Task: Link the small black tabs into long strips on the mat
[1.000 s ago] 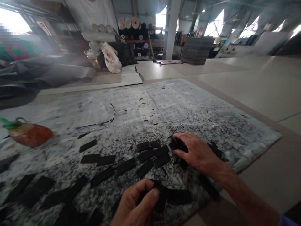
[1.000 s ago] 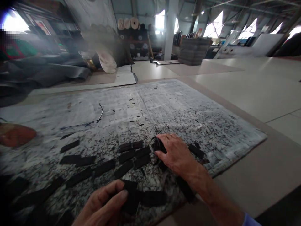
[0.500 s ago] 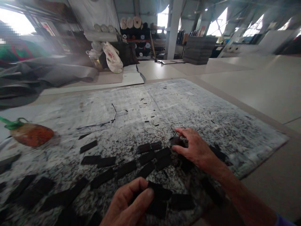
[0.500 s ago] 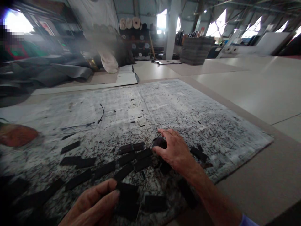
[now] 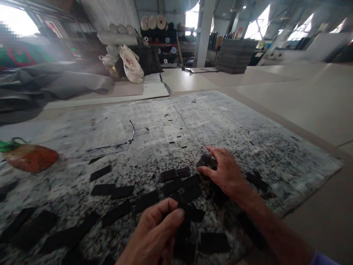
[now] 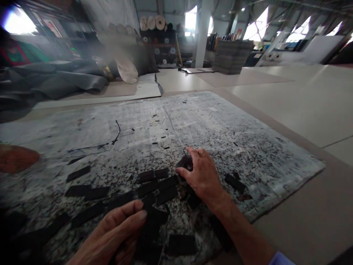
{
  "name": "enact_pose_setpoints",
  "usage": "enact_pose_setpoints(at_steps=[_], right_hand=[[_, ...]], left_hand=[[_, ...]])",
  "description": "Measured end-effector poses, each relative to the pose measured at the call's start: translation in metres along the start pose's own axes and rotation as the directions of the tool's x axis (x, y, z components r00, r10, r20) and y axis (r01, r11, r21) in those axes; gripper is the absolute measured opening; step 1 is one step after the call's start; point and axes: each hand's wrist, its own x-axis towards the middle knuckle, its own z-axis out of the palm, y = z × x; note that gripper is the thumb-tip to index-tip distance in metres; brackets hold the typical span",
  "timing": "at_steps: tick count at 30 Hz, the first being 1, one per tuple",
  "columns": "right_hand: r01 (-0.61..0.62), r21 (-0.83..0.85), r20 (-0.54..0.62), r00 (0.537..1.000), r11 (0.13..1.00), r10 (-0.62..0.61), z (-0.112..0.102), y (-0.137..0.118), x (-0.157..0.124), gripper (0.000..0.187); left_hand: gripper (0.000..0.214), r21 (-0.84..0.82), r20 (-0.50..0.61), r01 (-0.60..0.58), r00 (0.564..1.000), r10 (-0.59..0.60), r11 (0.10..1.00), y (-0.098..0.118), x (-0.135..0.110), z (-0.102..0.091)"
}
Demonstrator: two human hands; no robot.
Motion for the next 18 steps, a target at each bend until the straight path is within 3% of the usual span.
enact_pose_setpoints(at_steps=[4, 8, 9, 11, 14, 16, 18], right_hand=[[0.048, 0.026, -0.027, 0.999, 0.999, -0.047, 0.002, 0.002, 0.000, 0.050], [-0.013, 0.202, -0.059, 0.998, 0.979, 0.025, -0.018, -0.001, -0.005, 0.036], [-0.068, 0.277, 0.004, 0.998, 0.958, 0.070, -0.024, -0.003, -0.008, 0.035], [-0.232, 0.439, 0.244, 0.960, 0.868, 0.134, -0.035, -0.011, -0.017, 0.035], [-0.464, 0.557, 0.567, 0.819, 0.689, 0.094, -0.043, -0.023, -0.032, 0.036], [-0.525, 0.588, 0.619, 0.782, 0.615, 0.076, -0.043, -0.028, -0.038, 0.026], [-0.542, 0.612, 0.618, 0.782, 0.575, 0.079, -0.042, -0.028, -0.040, 0.013]], left_hand=[[0.047, -0.035, 0.008, -0.023, 1.000, 0.023, 0.999, -0.003, 0.006, 0.004], [0.037, -0.083, 0.047, -0.062, 0.997, 0.066, 0.995, -0.002, 0.013, 0.007], [0.035, -0.098, 0.056, -0.068, 0.996, 0.074, 0.993, -0.002, 0.014, 0.008], [0.034, -0.132, 0.061, -0.076, 0.995, 0.085, 0.988, 0.000, 0.016, 0.012], [0.033, -0.173, 0.028, -0.095, 0.995, 0.101, 0.980, 0.000, 0.018, 0.018], [0.034, -0.175, 0.013, -0.115, 0.993, 0.119, 0.978, -0.002, 0.019, 0.023], [0.032, -0.155, 0.030, -0.118, 0.992, 0.124, 0.981, -0.004, 0.020, 0.028]])
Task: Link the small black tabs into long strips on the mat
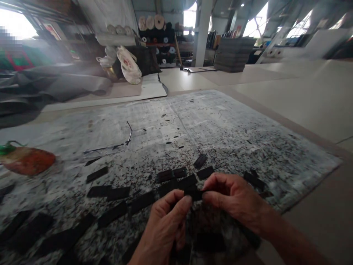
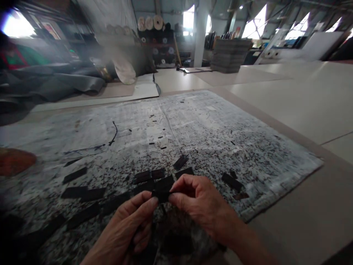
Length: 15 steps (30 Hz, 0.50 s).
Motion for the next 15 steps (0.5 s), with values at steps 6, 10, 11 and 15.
enact_pose_setpoints(at_steps=[6, 10, 11, 15], right_hand=[[0.015, 0.082, -0.008, 1.000, 0.997, -0.014, -0.007, 0.002, -0.001, 0.012], [0.012, 0.159, -0.066, 0.998, 0.987, -0.001, -0.010, 0.004, -0.003, 0.016], [0.018, 0.163, -0.082, 0.997, 0.986, -0.004, -0.011, 0.005, -0.003, 0.016], [0.034, 0.149, -0.116, 0.993, 0.988, -0.016, -0.013, 0.007, -0.003, 0.015]], left_hand=[[0.030, 0.061, 0.085, 0.036, 0.996, -0.041, 0.997, -0.007, 0.004, 0.008], [0.027, 0.099, 0.093, 0.020, 0.995, -0.029, 0.995, -0.011, 0.007, 0.011], [0.026, 0.102, 0.078, 0.016, 0.997, -0.025, 0.995, -0.012, 0.007, 0.012], [0.025, 0.146, 0.068, -0.009, 0.998, -0.001, 0.989, -0.011, 0.003, 0.017]])
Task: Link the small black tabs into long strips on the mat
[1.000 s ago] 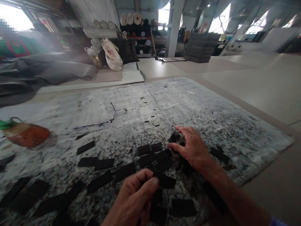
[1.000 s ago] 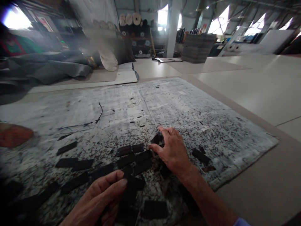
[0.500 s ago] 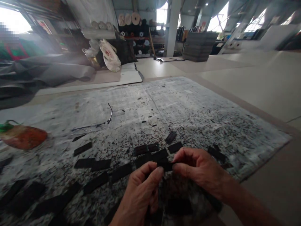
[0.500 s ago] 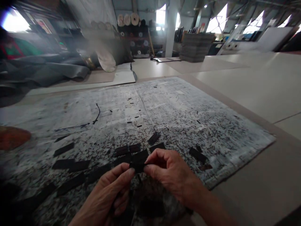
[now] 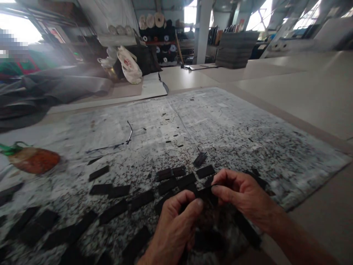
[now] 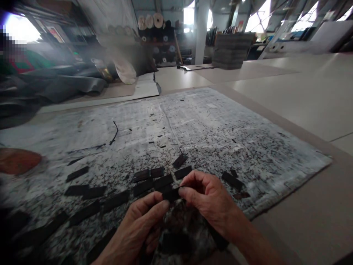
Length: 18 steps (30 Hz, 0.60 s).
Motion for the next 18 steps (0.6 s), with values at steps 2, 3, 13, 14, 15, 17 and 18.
enact_pose_setpoints(at_steps=[2, 3, 13, 14, 15, 17, 18], right_hand=[[0.002, -0.022, -0.007, 1.000, 1.000, -0.002, -0.002, 0.000, -0.001, 0.016], [0.000, -0.032, -0.015, 1.000, 0.999, 0.000, -0.002, 0.001, -0.001, 0.016], [0.044, -0.283, 0.045, 0.998, 0.958, -0.033, 0.001, -0.008, 0.007, 0.012], [0.059, -0.345, 0.059, 0.997, 0.937, -0.041, 0.003, -0.009, 0.009, 0.011], [0.080, -0.413, 0.078, 0.996, 0.907, -0.053, 0.005, -0.011, 0.011, 0.011], [0.140, -0.542, 0.128, 0.988, 0.828, -0.083, 0.011, -0.015, 0.016, 0.009], [0.177, -0.594, 0.157, 0.982, 0.785, -0.103, 0.014, -0.016, 0.018, 0.009]], left_hand=[[0.026, 0.123, 0.023, -0.037, 0.999, 0.034, 0.992, 0.006, -0.004, -0.003], [0.027, 0.202, 0.025, -0.053, 0.998, 0.049, 0.978, 0.010, -0.006, -0.007], [0.017, 0.891, 0.025, -0.250, 0.861, 0.509, 0.379, 0.053, 0.000, -0.082], [0.018, 0.923, 0.056, -0.240, 0.857, 0.513, 0.300, 0.055, 0.004, -0.086], [0.021, 0.944, 0.084, -0.230, 0.860, 0.504, 0.235, 0.056, 0.009, -0.090], [0.025, 0.964, 0.126, -0.220, 0.872, 0.472, 0.150, 0.057, 0.017, -0.094], [0.026, 0.968, 0.139, -0.219, 0.878, 0.458, 0.126, 0.057, 0.020, -0.095]])
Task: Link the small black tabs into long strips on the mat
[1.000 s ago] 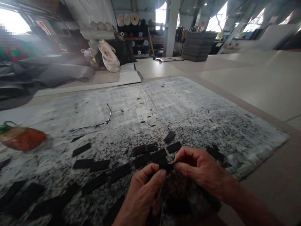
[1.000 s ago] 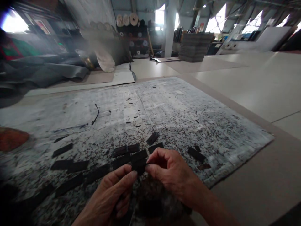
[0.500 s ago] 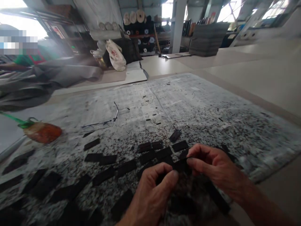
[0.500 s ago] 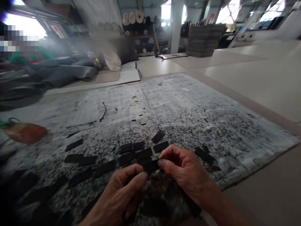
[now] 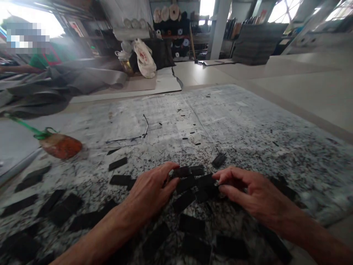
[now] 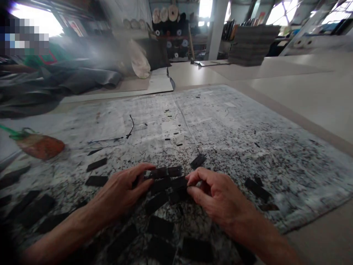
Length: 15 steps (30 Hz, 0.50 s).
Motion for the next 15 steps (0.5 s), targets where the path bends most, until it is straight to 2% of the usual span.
enact_pose_setpoints(at_steps=[4, 7, 15], right_hand=[[0.124, -0.182, 0.034, 0.992, 0.976, -0.120, 0.009, -0.007, 0.008, 0.011], [0.137, -0.249, 0.064, 0.990, 0.959, -0.124, 0.015, -0.007, 0.012, 0.014], [0.145, -0.263, 0.106, 0.987, 0.954, -0.121, 0.019, -0.008, 0.017, 0.012]], left_hand=[[0.024, 0.037, 0.052, -0.049, 0.998, 0.047, 0.998, -0.006, 0.005, 0.004], [0.023, 0.034, 0.068, -0.073, 0.995, 0.071, 0.997, -0.010, 0.006, 0.007], [0.018, 0.099, 0.095, -0.068, 0.994, 0.058, 0.993, -0.011, 0.012, 0.004]])
